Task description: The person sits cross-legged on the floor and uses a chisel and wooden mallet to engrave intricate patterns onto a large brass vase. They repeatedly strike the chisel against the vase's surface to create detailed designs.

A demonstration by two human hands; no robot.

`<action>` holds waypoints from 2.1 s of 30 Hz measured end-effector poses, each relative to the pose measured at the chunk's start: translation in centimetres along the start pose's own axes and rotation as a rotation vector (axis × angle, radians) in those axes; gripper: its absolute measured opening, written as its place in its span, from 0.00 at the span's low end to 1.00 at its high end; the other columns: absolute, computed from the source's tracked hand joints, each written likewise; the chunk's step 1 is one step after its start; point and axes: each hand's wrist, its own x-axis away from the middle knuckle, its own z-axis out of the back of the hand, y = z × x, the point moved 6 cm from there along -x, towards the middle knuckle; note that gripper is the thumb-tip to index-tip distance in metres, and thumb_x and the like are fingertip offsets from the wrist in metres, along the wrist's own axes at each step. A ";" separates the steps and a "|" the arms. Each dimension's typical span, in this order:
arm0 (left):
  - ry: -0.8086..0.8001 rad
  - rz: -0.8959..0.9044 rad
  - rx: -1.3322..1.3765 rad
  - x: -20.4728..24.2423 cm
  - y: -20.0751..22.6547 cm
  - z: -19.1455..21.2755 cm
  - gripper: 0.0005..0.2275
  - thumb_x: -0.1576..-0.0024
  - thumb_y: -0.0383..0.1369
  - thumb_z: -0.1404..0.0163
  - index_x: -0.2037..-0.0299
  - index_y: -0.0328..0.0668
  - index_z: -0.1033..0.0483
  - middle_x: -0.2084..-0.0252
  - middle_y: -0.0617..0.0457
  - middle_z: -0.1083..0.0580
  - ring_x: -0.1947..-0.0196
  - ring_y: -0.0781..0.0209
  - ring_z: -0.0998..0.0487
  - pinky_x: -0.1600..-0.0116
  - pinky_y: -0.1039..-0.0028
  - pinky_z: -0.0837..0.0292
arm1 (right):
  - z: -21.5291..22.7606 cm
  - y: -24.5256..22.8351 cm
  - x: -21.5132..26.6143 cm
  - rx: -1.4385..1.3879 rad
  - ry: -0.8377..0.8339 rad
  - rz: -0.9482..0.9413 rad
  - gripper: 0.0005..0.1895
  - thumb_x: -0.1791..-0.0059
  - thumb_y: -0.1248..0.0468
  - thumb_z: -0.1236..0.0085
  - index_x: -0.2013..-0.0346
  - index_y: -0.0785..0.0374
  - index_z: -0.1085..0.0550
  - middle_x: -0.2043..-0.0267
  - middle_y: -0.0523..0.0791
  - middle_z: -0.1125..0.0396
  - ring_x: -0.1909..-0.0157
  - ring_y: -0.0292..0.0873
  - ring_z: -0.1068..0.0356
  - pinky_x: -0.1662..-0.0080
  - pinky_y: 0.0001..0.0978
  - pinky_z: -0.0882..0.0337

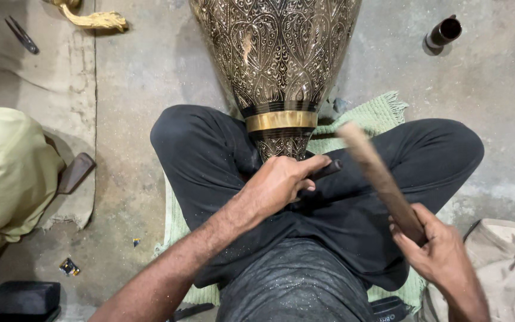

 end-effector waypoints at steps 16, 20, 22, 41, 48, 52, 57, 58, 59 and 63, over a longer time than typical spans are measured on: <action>0.038 -0.041 -0.119 0.3 -0.3 -0.4 0.18 0.43 0.31 0.43 0.42 0.45 0.29 0.72 0.43 0.25 0.69 0.46 0.20 0.63 0.58 0.26 | -0.3 -2.9 -0.9 0.071 0.080 0.156 0.14 0.52 0.64 0.35 0.53 0.58 0.24 0.73 0.46 0.31 0.74 0.39 0.31 0.68 0.32 0.31; 0.026 -0.017 -0.122 0.7 -0.7 -0.4 0.19 0.43 0.33 0.42 0.41 0.45 0.28 0.72 0.42 0.25 0.69 0.44 0.21 0.63 0.57 0.26 | -0.2 -3.1 -0.8 0.045 0.100 0.125 0.15 0.53 0.64 0.35 0.52 0.56 0.24 0.75 0.44 0.31 0.75 0.40 0.31 0.68 0.33 0.32; 0.024 -0.024 -0.126 0.8 -0.7 -0.2 0.19 0.44 0.33 0.41 0.42 0.45 0.28 0.72 0.42 0.26 0.69 0.44 0.22 0.63 0.57 0.27 | 0.0 -3.0 -0.7 0.034 0.138 0.082 0.13 0.52 0.64 0.35 0.53 0.57 0.25 0.76 0.43 0.32 0.77 0.39 0.32 0.70 0.33 0.33; 0.084 0.033 -0.030 1.8 -1.1 -0.2 0.18 0.42 0.32 0.42 0.42 0.43 0.27 0.70 0.42 0.25 0.71 0.46 0.22 0.66 0.59 0.27 | 0.3 -4.9 -1.2 0.096 0.131 0.125 0.12 0.54 0.66 0.35 0.57 0.59 0.26 0.79 0.43 0.34 0.80 0.38 0.36 0.72 0.32 0.37; 0.147 -0.060 -0.039 2.3 -0.5 0.7 0.19 0.44 0.32 0.42 0.42 0.42 0.28 0.69 0.42 0.25 0.69 0.44 0.22 0.64 0.58 0.27 | 0.3 -5.2 -0.6 -0.038 0.156 0.077 0.11 0.53 0.65 0.37 0.57 0.60 0.26 0.81 0.47 0.40 0.79 0.40 0.44 0.73 0.34 0.41; 0.131 -0.077 -0.077 2.2 -0.9 0.4 0.17 0.43 0.33 0.41 0.44 0.42 0.28 0.70 0.42 0.25 0.67 0.43 0.22 0.63 0.58 0.26 | 0.5 -6.0 -0.2 0.115 0.171 0.184 0.13 0.56 0.66 0.37 0.57 0.58 0.25 0.77 0.43 0.32 0.74 0.35 0.36 0.71 0.32 0.36; 0.155 -0.044 0.088 2.2 -1.3 0.4 0.17 0.42 0.33 0.42 0.43 0.44 0.28 0.65 0.43 0.23 0.65 0.48 0.18 0.62 0.61 0.24 | 0.6 -6.8 -0.5 -0.251 0.096 0.321 0.13 0.54 0.64 0.40 0.56 0.58 0.30 0.68 0.42 0.27 0.66 0.33 0.29 0.67 0.28 0.30; 0.167 -0.062 0.061 2.3 -1.2 0.5 0.18 0.42 0.33 0.42 0.42 0.44 0.28 0.64 0.42 0.22 0.65 0.46 0.19 0.62 0.60 0.24 | 0.8 -6.4 -0.8 -0.122 0.130 0.247 0.14 0.54 0.64 0.39 0.55 0.57 0.29 0.70 0.44 0.28 0.69 0.36 0.28 0.67 0.30 0.30; 0.178 -0.080 0.033 2.4 -1.0 0.5 0.19 0.42 0.33 0.42 0.42 0.43 0.29 0.63 0.42 0.22 0.64 0.45 0.20 0.61 0.59 0.24 | 1.1 -6.0 -0.8 0.006 0.162 0.172 0.15 0.54 0.64 0.38 0.53 0.56 0.27 0.71 0.46 0.28 0.73 0.38 0.28 0.67 0.32 0.30; 0.158 0.009 -0.018 2.7 -1.1 0.5 0.19 0.43 0.34 0.40 0.42 0.43 0.27 0.67 0.41 0.23 0.65 0.42 0.21 0.61 0.57 0.25 | 1.3 -6.6 -0.4 0.059 0.138 0.252 0.14 0.58 0.67 0.38 0.58 0.60 0.27 0.70 0.47 0.26 0.68 0.35 0.26 0.64 0.31 0.29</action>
